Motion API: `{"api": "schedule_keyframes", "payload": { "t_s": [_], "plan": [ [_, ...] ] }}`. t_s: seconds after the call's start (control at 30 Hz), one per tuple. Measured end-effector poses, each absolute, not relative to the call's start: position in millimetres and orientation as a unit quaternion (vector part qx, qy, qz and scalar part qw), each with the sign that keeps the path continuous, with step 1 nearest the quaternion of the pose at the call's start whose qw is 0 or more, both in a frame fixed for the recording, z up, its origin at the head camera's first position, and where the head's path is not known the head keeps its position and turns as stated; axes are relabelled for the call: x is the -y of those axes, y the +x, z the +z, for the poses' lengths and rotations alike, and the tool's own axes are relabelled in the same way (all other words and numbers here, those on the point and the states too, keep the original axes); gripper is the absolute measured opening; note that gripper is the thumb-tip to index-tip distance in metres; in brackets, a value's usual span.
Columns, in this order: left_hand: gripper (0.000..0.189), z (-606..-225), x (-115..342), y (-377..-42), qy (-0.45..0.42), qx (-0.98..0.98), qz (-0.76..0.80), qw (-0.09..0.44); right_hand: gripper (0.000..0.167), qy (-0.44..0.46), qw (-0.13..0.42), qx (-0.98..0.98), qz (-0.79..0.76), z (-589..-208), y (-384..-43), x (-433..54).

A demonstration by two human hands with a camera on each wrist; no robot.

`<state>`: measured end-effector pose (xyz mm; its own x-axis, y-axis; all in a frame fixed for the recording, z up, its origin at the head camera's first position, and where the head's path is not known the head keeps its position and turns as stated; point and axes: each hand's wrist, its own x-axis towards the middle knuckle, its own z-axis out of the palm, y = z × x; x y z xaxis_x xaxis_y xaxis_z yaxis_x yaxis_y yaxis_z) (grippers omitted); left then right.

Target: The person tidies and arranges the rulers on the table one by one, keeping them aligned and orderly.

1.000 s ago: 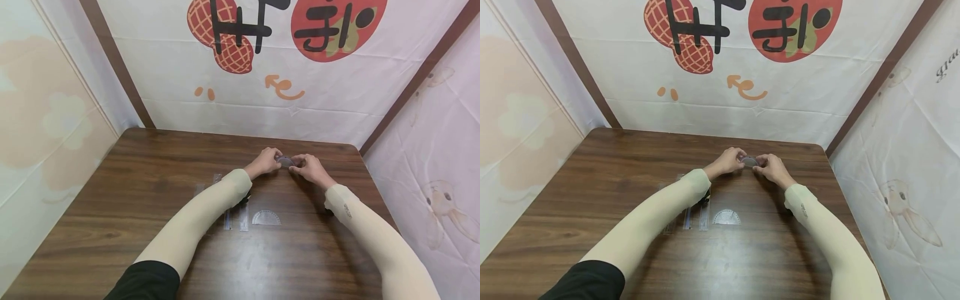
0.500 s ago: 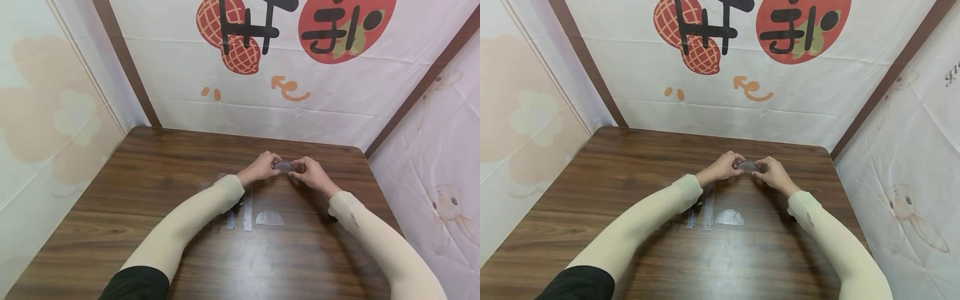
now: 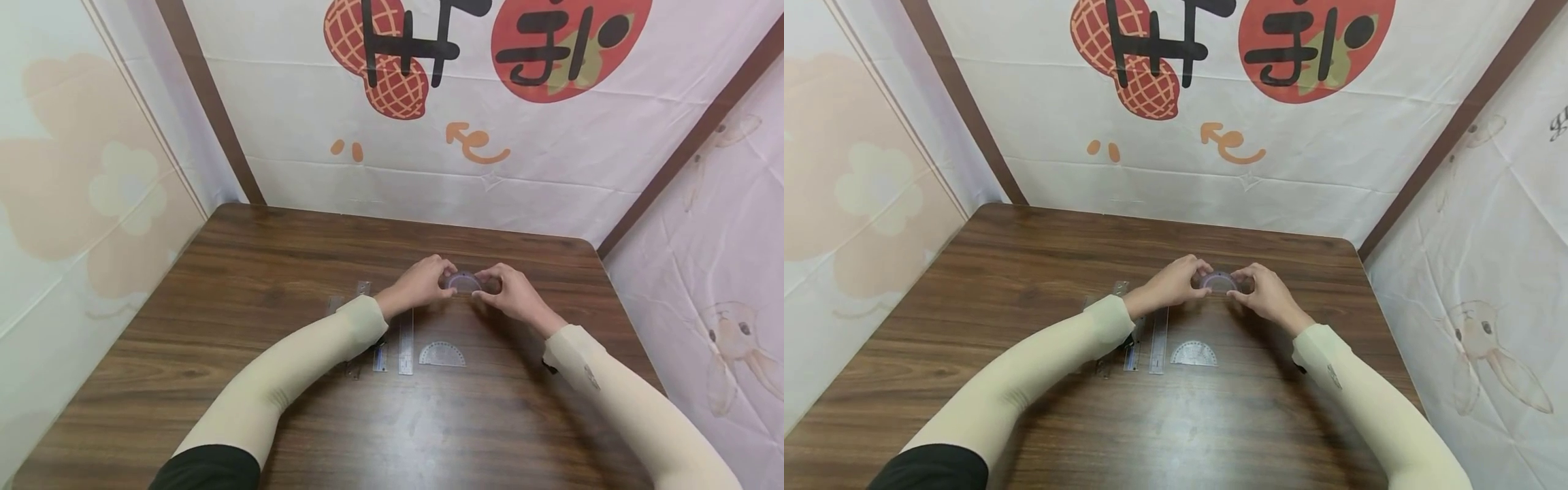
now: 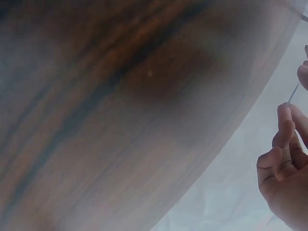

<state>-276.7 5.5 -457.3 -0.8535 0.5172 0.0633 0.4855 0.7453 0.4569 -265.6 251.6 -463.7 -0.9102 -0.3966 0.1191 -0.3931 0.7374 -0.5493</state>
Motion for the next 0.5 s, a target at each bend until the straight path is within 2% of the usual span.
{"api": "schedule_keyframes", "payload": {
  "t_s": [0.33, 0.5],
  "plan": [
    [0.046, -453, -1, -253, 0.287, -0.941, 0.18, -0.004, 0.04, -0.225, -0.008, -0.935, -0.274, -461, -244, -254],
    [0.047, -450, -1, -243, 0.298, -0.94, 0.166, -0.004, 0.04, -0.233, -0.006, -0.933, -0.275, -458, -235, -256]
  ]
}}
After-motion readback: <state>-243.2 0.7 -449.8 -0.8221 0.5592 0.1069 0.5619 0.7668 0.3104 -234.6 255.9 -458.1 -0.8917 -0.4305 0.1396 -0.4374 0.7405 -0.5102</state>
